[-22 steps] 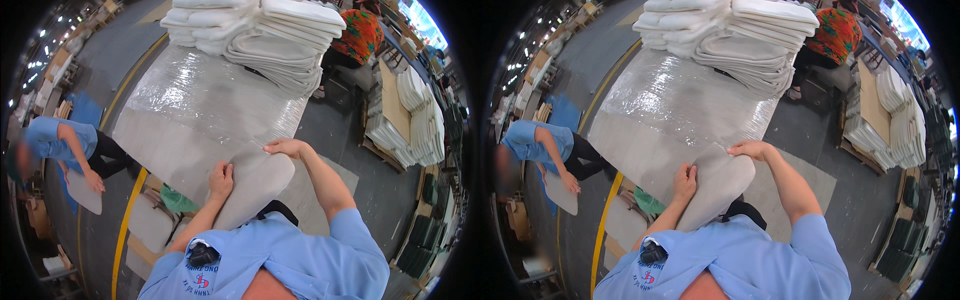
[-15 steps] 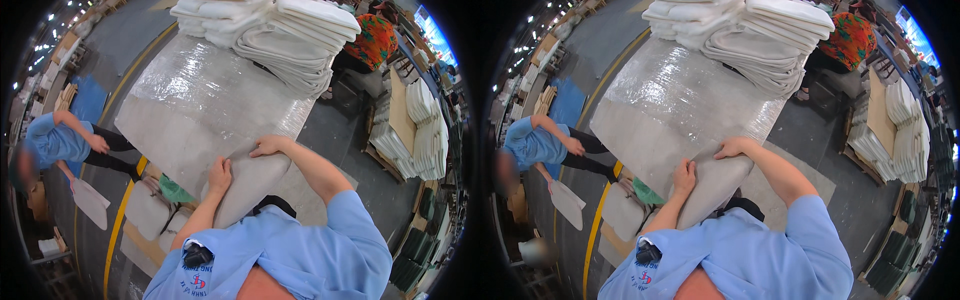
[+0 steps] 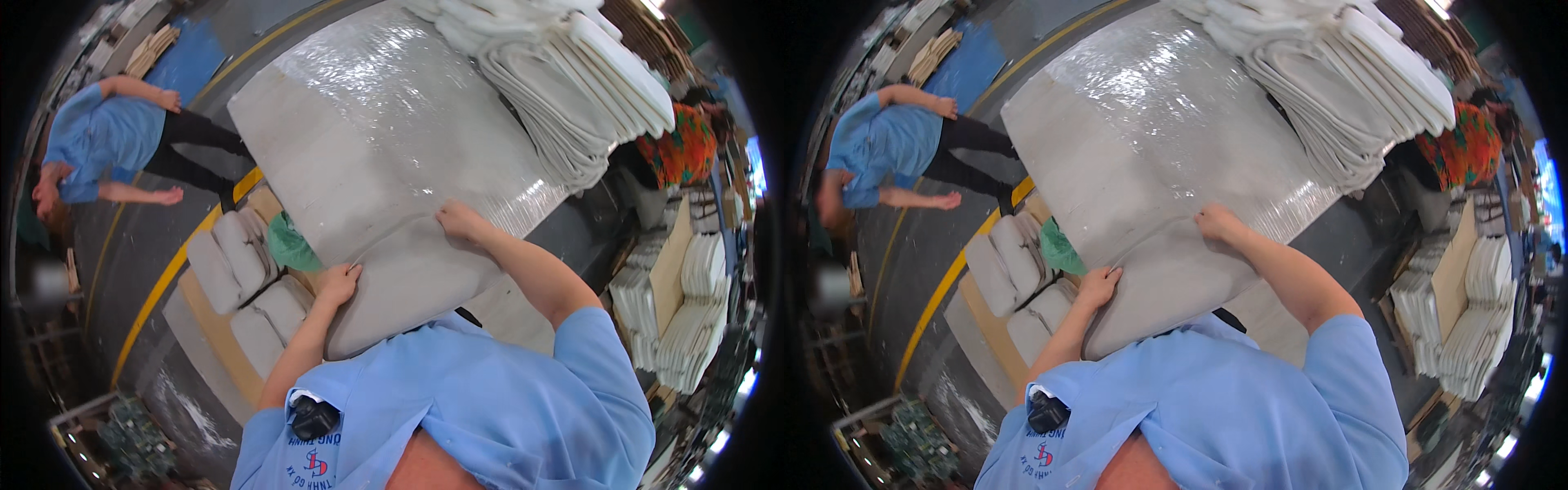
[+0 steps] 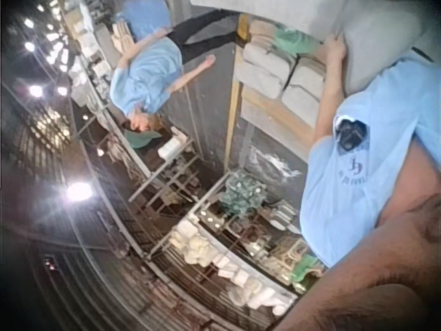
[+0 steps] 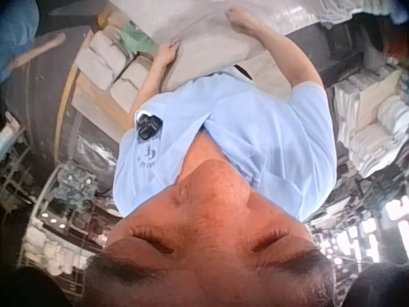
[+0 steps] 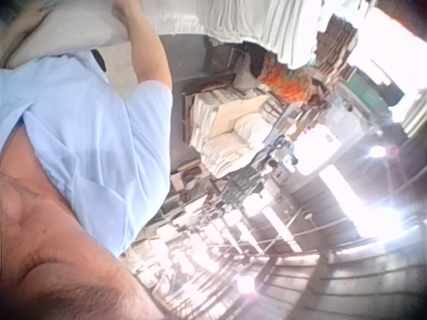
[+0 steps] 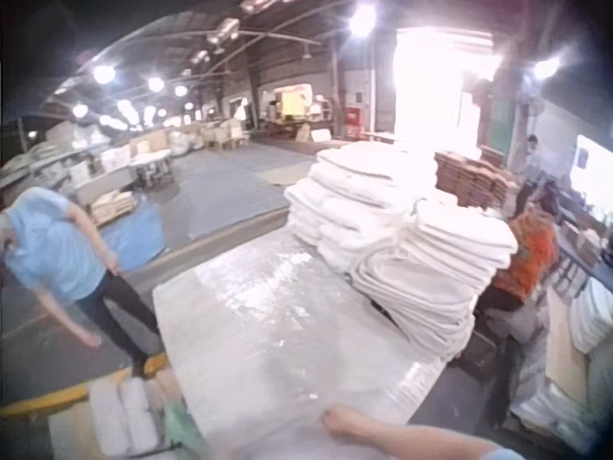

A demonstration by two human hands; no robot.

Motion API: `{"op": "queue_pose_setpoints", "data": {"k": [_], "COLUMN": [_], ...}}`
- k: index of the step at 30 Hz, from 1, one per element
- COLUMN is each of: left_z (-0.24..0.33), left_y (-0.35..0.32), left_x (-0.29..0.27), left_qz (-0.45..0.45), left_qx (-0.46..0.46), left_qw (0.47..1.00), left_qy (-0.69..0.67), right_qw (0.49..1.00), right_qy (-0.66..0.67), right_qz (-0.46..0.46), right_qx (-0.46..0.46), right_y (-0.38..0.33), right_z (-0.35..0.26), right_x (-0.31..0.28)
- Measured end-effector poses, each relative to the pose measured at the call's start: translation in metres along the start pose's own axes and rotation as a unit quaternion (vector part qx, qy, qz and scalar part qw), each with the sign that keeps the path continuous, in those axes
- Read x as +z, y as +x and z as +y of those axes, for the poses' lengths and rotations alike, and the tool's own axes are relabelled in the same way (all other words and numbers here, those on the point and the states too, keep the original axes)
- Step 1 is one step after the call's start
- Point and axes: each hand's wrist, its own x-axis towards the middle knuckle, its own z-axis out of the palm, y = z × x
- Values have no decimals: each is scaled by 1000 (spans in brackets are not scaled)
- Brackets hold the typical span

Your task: The person inserts white foam inserts into grey fabric covers at a work table. They align the foam, push it into the cover, and tuck the edges to fit. The finished items are placed on a nearby stack.

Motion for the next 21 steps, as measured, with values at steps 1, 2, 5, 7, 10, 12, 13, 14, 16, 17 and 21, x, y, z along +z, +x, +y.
{"op": "queue_pose_setpoints", "data": {"k": [1,2,5,7,10,12,13,14,16,17,21], "left_z": [4,8,7,7,6,2,1,1,2,3,-3], "left_y": [1,1,-11,-8,-5,-4,-4,-5,0,-2,3], "left_x": [6,11,19,20,25,30,32,37,34,34,23], "left_qz": [46,91,142,155,176,197,194,191,197,196,178], "left_qx": [9,18,-25,-47,-56,-49,-62,-75,-79,-80,-18], "left_qw": [999,995,989,986,981,977,977,976,975,975,982], "left_qy": [-13,-25,-35,-40,-53,-60,-65,-68,-67,-63,-54], "right_qw": [999,997,995,996,995,994,994,995,995,995,995], "right_qy": [-31,-61,-93,-82,-95,-102,-100,-97,-98,-98,-86], "right_qz": [-14,-27,-19,5,10,9,13,16,28,34,28], "right_qx": [13,27,25,30,38,36,31,26,15,9,-44], "right_y": [3,7,4,-1,-3,-2,-1,-2,2,2,11], "right_z": [0,0,-19,-25,-33,-37,-38,-39,-34,-33,-24], "right_x": [1,0,7,9,9,10,10,12,13,15,2]}}
